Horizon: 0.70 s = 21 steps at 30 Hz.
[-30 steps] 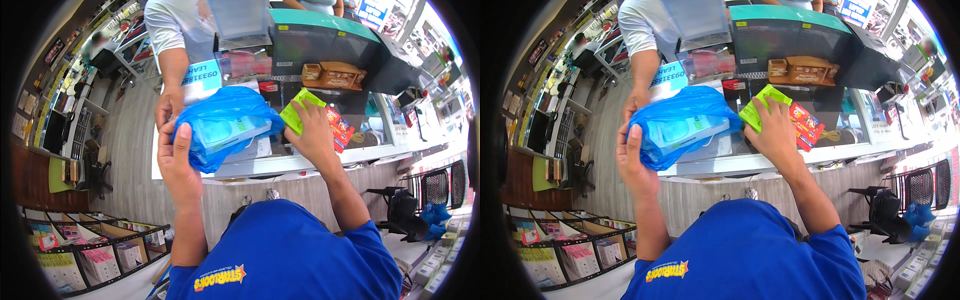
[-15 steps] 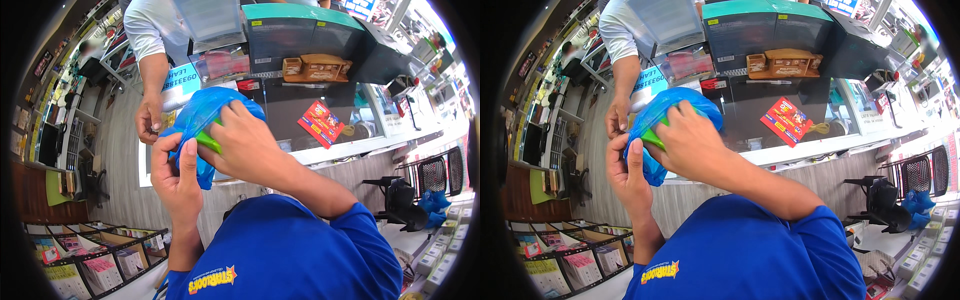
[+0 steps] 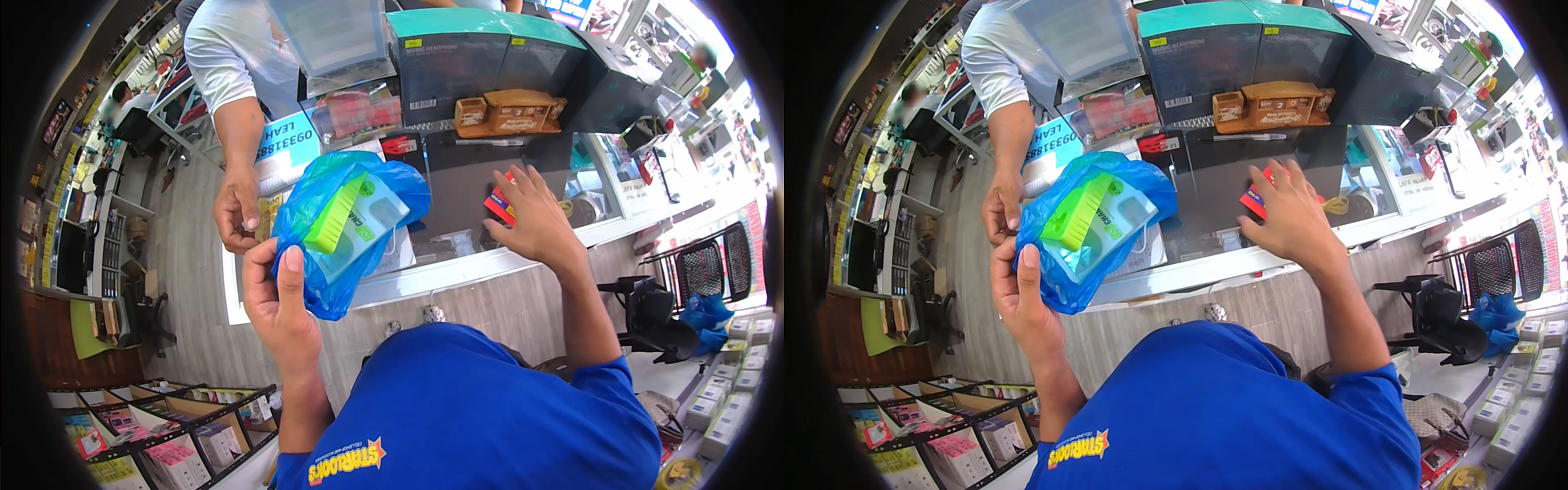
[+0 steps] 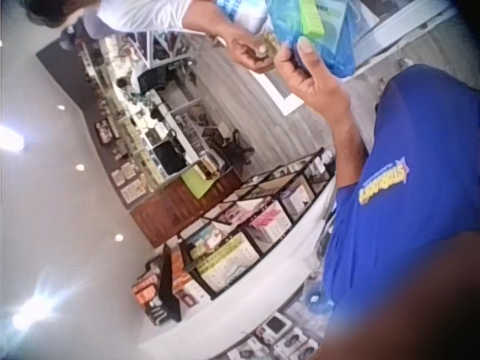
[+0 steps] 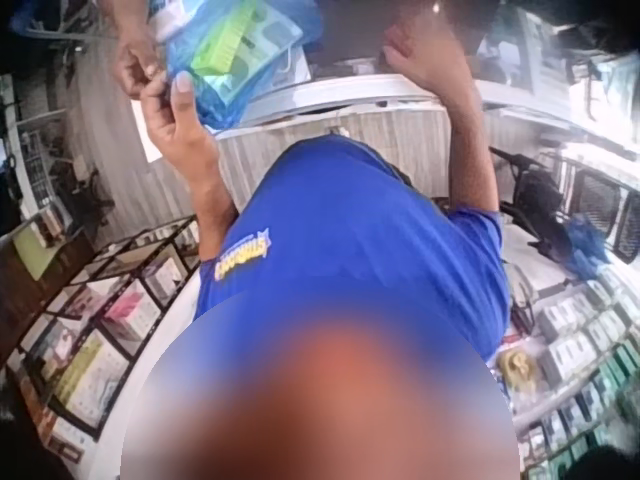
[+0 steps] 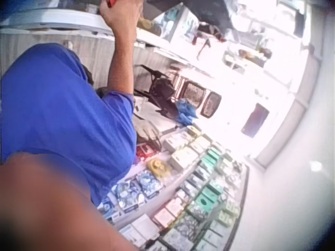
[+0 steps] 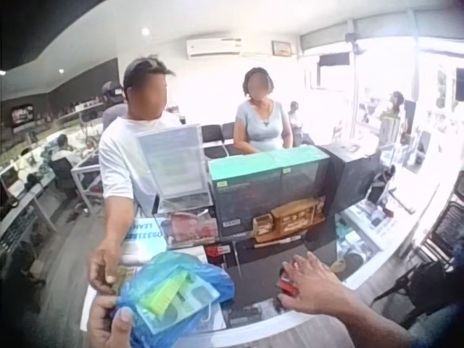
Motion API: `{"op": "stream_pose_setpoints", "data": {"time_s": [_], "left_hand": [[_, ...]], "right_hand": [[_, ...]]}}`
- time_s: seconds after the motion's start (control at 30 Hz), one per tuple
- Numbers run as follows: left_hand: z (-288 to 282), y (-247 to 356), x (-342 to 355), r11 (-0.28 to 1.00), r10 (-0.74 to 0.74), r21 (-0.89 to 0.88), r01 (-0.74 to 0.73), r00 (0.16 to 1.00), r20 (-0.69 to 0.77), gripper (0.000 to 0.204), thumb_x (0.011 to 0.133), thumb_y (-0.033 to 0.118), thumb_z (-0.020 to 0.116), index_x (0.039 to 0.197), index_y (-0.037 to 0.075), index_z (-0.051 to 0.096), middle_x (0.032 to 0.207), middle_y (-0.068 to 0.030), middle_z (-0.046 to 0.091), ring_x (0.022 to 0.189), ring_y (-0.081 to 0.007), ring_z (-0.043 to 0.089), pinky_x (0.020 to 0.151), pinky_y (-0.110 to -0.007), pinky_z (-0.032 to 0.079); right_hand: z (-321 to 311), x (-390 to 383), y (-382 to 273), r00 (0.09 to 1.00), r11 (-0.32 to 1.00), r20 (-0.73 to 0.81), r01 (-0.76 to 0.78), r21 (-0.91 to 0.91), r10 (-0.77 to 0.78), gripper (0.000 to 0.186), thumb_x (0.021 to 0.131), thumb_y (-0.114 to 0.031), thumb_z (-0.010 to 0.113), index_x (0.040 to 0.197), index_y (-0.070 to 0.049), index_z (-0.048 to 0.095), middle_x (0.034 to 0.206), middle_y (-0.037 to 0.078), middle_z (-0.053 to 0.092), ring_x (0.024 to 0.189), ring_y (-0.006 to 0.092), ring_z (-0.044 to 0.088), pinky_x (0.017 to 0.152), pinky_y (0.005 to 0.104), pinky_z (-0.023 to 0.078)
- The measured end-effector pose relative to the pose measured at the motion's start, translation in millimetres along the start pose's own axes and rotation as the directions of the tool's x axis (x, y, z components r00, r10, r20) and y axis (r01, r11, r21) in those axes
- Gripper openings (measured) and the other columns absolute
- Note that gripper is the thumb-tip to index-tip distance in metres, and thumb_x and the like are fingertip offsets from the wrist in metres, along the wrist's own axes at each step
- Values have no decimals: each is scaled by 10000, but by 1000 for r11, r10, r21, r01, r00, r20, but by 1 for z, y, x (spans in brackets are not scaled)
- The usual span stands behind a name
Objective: The person disassembles a Samsung smartphone, removes the battery and SIM card, and then reassembles the device. The person then places the phone into a blue plastic bag.
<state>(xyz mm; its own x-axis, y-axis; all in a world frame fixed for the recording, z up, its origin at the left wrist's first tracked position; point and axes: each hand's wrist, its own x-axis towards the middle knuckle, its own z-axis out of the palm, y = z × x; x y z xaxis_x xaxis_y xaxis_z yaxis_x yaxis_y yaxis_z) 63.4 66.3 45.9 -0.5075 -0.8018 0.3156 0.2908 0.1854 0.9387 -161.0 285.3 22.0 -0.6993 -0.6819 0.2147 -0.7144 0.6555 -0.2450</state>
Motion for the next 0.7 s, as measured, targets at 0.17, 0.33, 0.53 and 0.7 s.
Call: {"op": "stream_pose_setpoints", "data": {"time_s": [0.17, 0.33, 0.53, 0.7], "left_hand": [[-10, -8, 2, 998, -59, -5, 59, 997, 46, 234, 1019, 223, 679, 1127, 28, 607, 975, 32, 582, 844, -21, 484, 781, -177, 412], [-17, -14, 2, 998, -58, -1, 58, 998, 1, 238, 1018, 224, 682, 1126, 26, 607, 976, 34, 583, 841, -21, 483, 781, -177, 411], [-20, -14, 1, 998, -61, 12, 61, 998, 26, 252, 1026, 237, 666, 1150, 26, 604, 1045, 1, 612, 908, -45, 528, 842, -212, 448], [-19, -12, -2, 996, -86, 12, 86, 996, -37, 252, 1021, 226, 674, 1154, 22, 608, 1023, 13, 607, 894, -36, 509, 833, -202, 433]], "right_hand": [[15, -12, 38, 997, 998, 58, -46, -33, 47, 529, 886, -292, 651, 1324, 4, 628, 1429, 248, 557, 1366, 395, 497, 1125, 464, 434], [16, -19, 41, 1000, 999, -27, 16, 34, -15, 371, 900, -186, 658, 1213, 9, 699, 1324, 205, 643, 1249, 352, 595, 1068, 437, 479], [9, -8, 59, 987, 866, -113, -46, 499, 118, 167, 927, -151, 719, 998, -12, 778, 956, 128, 753, 897, 234, 704, 838, 343, 542], [-8, 9, 98, 902, 696, -201, -137, 705, 381, 244, 946, -222, 753, 1032, 4, 779, 916, 37, 750, 833, 87, 659, 780, 236, 518]]}}
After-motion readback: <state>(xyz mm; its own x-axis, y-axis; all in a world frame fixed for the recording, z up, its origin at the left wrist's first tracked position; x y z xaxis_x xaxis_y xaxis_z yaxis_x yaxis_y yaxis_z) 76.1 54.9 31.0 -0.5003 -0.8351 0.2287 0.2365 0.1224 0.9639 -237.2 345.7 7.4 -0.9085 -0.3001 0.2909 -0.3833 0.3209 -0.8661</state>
